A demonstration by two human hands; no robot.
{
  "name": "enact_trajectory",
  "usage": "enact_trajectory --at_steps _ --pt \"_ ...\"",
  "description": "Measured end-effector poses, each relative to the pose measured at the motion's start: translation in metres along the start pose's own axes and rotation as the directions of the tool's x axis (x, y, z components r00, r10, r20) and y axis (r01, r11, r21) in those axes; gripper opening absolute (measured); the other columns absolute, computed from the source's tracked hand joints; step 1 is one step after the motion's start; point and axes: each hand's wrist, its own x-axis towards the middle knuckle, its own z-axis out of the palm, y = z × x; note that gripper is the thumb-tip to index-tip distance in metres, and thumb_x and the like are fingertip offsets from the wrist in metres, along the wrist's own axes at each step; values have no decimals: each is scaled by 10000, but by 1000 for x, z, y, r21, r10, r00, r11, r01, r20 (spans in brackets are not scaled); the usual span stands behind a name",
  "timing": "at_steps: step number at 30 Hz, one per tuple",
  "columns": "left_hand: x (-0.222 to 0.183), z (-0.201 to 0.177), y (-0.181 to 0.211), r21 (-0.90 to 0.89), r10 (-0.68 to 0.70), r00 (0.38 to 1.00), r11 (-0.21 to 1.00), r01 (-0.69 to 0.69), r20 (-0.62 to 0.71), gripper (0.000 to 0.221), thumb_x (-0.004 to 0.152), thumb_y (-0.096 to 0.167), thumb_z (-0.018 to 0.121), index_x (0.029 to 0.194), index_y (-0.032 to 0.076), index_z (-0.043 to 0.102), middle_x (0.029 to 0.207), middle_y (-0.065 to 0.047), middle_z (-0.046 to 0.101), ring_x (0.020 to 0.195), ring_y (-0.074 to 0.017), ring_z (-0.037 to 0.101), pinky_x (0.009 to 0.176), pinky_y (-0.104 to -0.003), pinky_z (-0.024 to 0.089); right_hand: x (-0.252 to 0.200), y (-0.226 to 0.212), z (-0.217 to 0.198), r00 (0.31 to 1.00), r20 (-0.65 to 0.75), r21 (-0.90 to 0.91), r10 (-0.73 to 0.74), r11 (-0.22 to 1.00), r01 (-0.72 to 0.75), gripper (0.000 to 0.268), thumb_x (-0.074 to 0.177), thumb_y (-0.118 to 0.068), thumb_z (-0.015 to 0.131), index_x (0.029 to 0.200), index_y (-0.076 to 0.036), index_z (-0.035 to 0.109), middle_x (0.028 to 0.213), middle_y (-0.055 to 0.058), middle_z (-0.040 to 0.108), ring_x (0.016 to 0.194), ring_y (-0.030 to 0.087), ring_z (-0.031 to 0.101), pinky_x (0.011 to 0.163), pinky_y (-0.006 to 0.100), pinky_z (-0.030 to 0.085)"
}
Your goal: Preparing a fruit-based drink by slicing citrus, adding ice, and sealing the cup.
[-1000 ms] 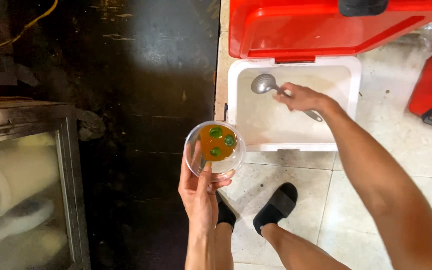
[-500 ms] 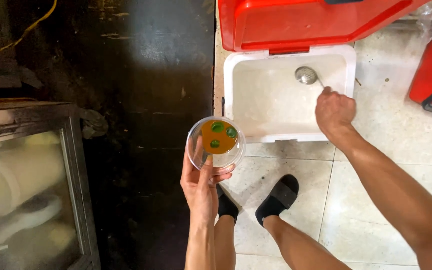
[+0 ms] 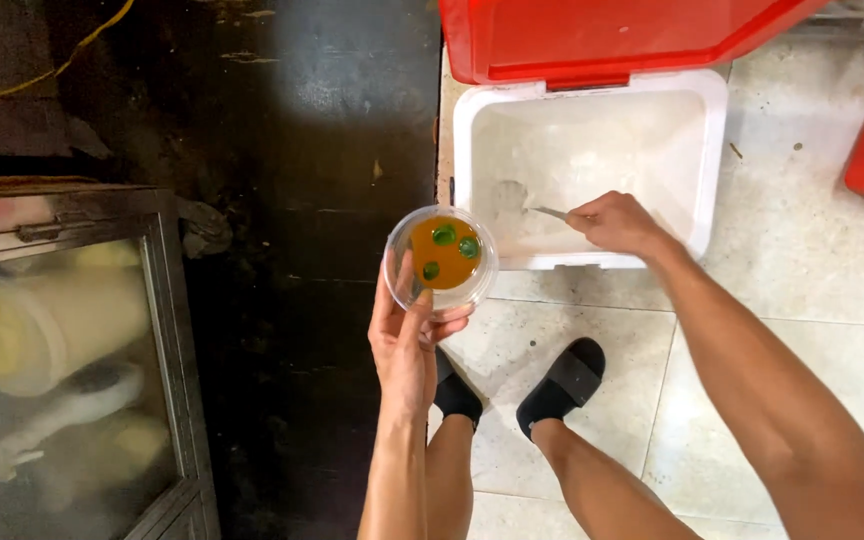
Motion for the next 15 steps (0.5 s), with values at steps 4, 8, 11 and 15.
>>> enact_trajectory --at_steps 4,8,11,15 --pt "13 12 -4 -10 -15 999 1000 16 35 704 998 12 519 1635 125 240 1682 -189 305 901 -304 770 736 -319 656 -59 -31 -50 990 54 120 130 983 -136 339 916 -329 706 1181 -156 826 838 136 761 720 188 628 674 365 528" --pt "25 35 -8 30 -32 997 999 30 73 709 1006 8 507 1644 150 232 1678 -182 333 917 -296 764 760 -323 648 -115 -51 -98 995 -42 144 89 986 -82 338 919 -320 709 1181 -121 791 792 88 749 678 161 638 647 337 530" --pt "33 54 -14 62 -43 995 997 38 89 714 1002 1 496 1643 166 229 1669 -172 351 929 -293 765 771 -331 651 -165 -70 -136 988 -118 138 95 987 -78 334 938 -306 694 1197 -113 781 753 95 728 653 157 633 627 339 525" --pt "45 76 -32 126 -42 992 992 27 115 693 1015 -5 469 1633 182 216 1669 -137 331 972 -298 762 808 -344 669 -229 -111 -174 960 -231 92 162 985 -144 332 966 -279 682 1247 -128 774 690 149 680 613 182 590 579 348 483"
